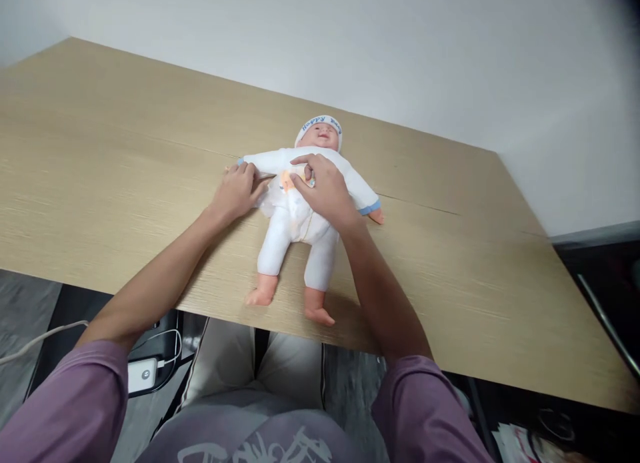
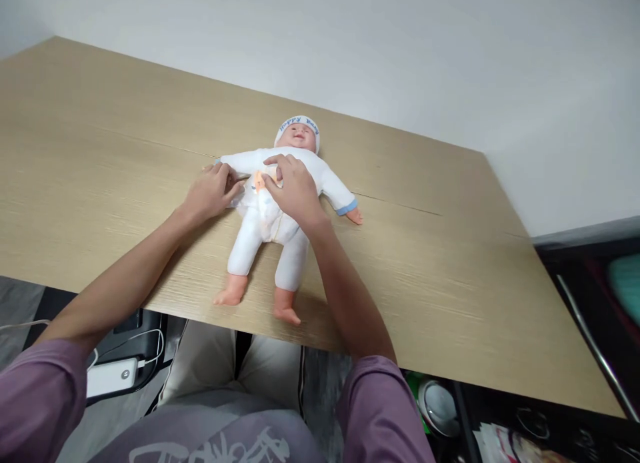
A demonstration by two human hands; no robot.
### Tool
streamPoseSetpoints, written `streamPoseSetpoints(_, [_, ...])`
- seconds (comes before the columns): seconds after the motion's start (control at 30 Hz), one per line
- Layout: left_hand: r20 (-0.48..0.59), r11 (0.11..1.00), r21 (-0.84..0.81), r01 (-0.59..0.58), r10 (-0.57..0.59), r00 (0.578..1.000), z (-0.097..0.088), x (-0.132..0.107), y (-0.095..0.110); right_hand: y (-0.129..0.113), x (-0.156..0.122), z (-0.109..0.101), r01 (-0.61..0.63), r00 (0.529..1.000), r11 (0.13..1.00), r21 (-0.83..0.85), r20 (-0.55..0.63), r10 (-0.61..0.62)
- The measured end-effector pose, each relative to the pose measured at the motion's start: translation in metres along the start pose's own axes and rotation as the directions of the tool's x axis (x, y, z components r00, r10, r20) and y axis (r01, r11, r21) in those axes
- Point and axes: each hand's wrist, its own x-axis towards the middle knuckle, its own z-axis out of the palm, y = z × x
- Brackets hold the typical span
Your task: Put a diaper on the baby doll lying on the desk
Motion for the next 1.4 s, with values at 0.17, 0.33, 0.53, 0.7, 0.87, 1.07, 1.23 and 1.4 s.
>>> streamPoseSetpoints(0.17, [0.172, 0.979, 0.173, 0.105, -0.135, 0.976, -0.016, -0.011, 0.003, -0.006, -0.001, -0.002, -0.009, 1.0, 1.0, -0.019, 0.023, 0.009])
streamPoseSetpoints(0.33, [0.502, 0.986, 0.009, 0.167, -0.149, 0.852, -0.04, 0.002, -0.018, -0.009, -0.002, 0.002, -0.003, 1.0, 0.999, -0.051, 0.0, 0.003])
streamPoseSetpoints(0.53, [0.466, 0.791, -0.481, 0.377, -0.133, 0.874, -0.056, 0.022, -0.027, -0.005, 0.0, 0.004, -0.005, 1.0, 0.999, -0.036, 0.017, 0.006])
streamPoseSetpoints(0.7, [0.4, 0.534, -0.731, 0.425, -0.17, 0.901, -0.038, 0.041, 0.02, 0.001, 0.002, 0.011, -0.012, 1.0, 1.0, -0.029, 0.014, 0.012])
streamPoseSetpoints(0.87, [0.351, 0.462, -0.832, 0.308, 0.007, 0.936, -0.013, 0.048, 0.065, 0.002, 0.005, 0.014, -0.068, 0.998, 0.998, 0.011, -0.003, 0.068])
streamPoseSetpoints(1.07, [0.055, 0.485, -0.869, 0.102, -0.111, 0.992, 0.011, 0.036, 0.046, 0.001, 0.009, 0.006, -0.128, 0.992, 0.988, 0.089, 0.031, 0.126])
streamPoseSetpoints(1.23, [0.098, 0.457, -0.888, 0.046, 0.091, 0.991, 0.028, 0.03, 0.027, 0.003, 0.006, 0.001, -0.113, 0.994, 0.98, 0.163, 0.006, 0.114])
streamPoseSetpoints(1.4, [0.108, 0.411, -0.91, 0.046, 0.131, 0.985, 0.038, 0.037, 0.023, 0.015, 0.009, -0.004, -0.101, 0.994, 0.963, 0.249, -0.019, 0.109])
